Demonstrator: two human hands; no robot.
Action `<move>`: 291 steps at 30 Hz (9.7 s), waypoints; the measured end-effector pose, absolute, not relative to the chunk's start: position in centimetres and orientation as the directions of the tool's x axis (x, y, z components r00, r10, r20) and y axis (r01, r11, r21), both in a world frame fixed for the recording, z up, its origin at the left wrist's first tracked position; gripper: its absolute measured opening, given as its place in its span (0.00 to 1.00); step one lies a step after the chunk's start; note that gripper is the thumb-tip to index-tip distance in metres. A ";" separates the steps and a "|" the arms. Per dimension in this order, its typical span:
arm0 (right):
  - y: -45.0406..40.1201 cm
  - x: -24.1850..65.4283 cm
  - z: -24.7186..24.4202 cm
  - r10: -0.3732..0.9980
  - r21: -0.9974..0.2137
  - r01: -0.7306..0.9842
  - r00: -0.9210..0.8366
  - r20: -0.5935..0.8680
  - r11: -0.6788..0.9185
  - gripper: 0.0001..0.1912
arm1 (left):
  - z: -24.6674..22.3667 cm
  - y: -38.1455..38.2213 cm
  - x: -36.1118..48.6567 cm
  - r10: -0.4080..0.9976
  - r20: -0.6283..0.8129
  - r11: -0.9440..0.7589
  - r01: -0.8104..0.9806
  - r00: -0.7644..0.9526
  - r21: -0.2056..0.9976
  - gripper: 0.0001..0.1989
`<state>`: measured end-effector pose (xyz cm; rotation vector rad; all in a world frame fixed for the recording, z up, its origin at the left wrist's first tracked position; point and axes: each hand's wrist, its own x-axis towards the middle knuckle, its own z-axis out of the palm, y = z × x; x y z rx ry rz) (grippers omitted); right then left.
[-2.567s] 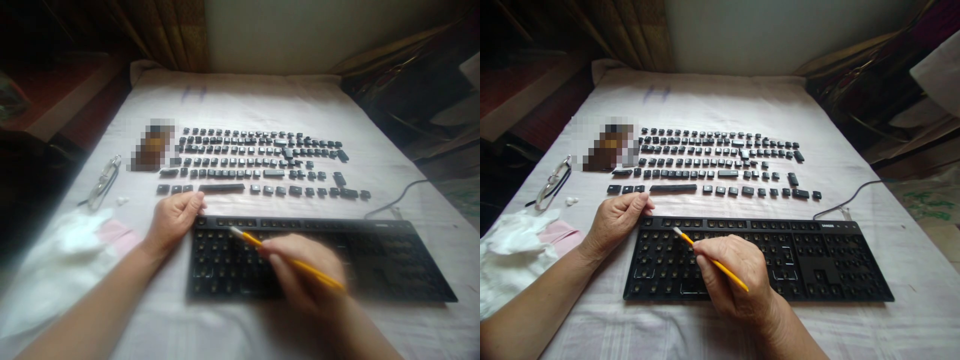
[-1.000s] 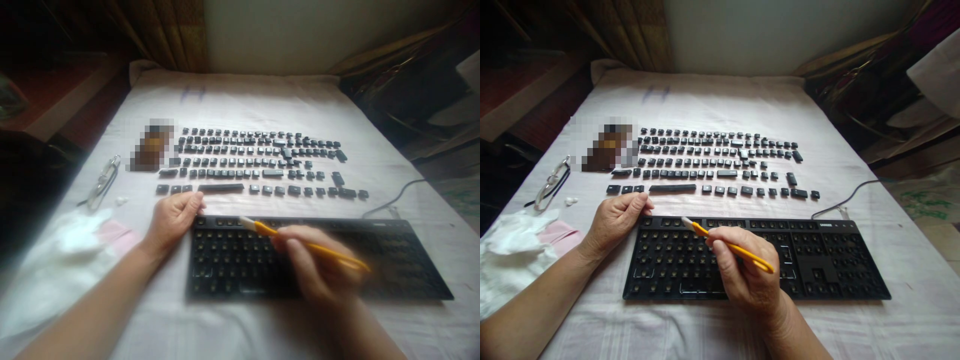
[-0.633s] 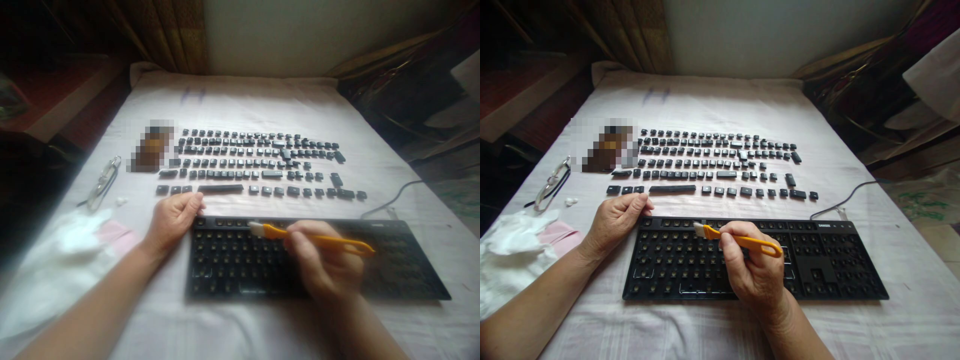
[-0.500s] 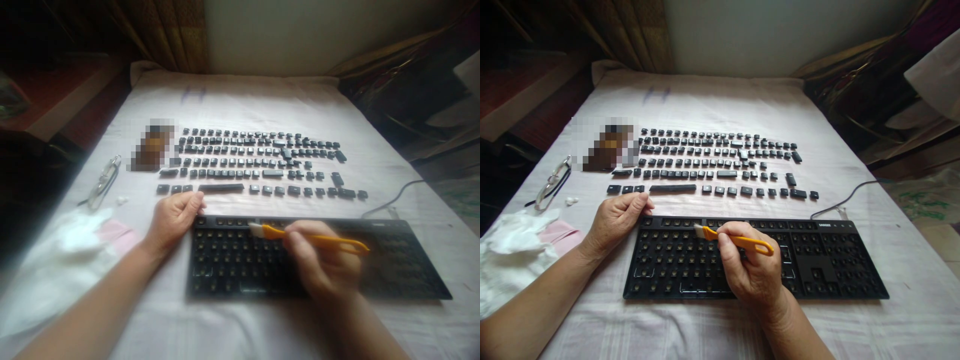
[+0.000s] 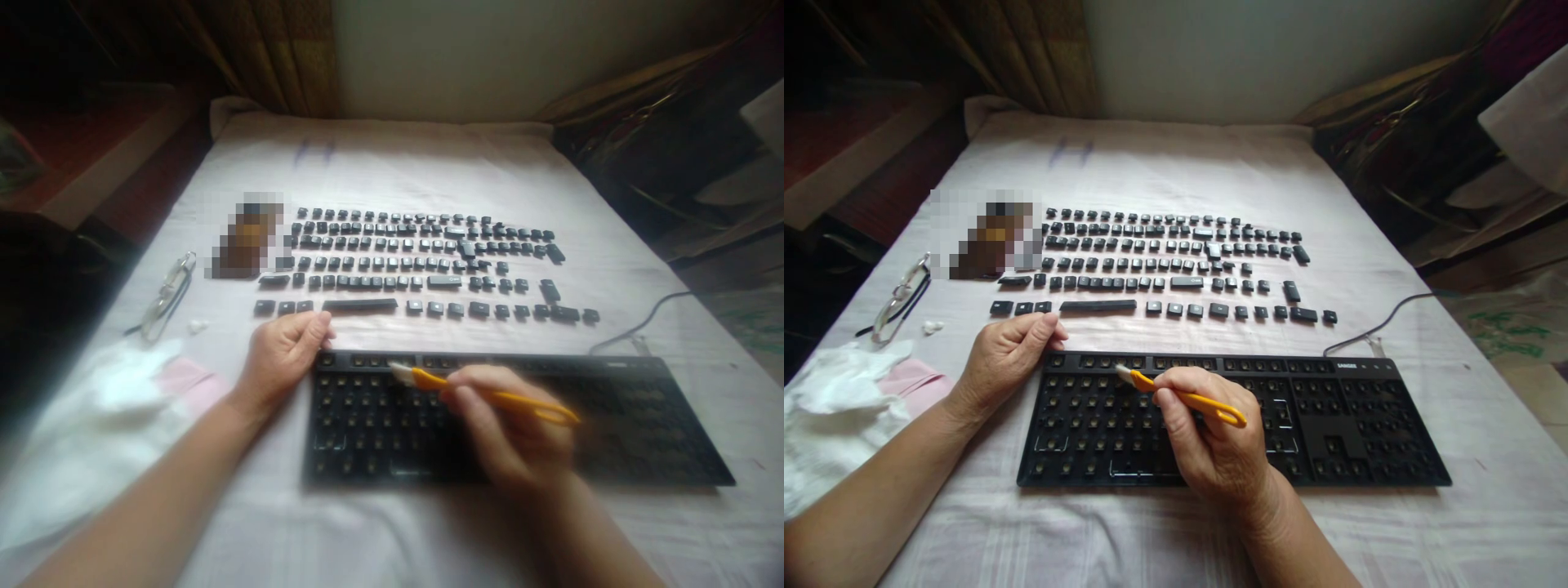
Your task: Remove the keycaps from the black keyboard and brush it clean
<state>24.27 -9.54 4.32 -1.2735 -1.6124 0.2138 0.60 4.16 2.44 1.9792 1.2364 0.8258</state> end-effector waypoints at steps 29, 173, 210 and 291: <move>-9.4 24.9 5.1 0.799 -0.629 0.637 0.035 0.600 0.445 0.12 | 2.5 4.1 0.6 0.929 0.144 -0.318 0.532 0.342 0.785 0.19; -9.5 25.2 4.9 0.787 -0.626 0.647 0.065 0.614 0.435 0.11 | 2.3 4.1 0.5 0.918 0.176 -0.346 0.503 0.355 0.792 0.17; -9.1 25.1 5.3 0.807 -0.560 0.683 -0.074 0.586 0.469 0.09 | 2.4 4.1 0.6 0.926 0.166 -0.332 0.522 0.339 0.785 0.18; -8.9 24.3 4.9 0.786 -0.583 0.603 -0.126 0.605 0.545 0.09 | 2.3 4.2 0.4 0.924 0.150 -0.327 0.524 0.351 0.786 0.19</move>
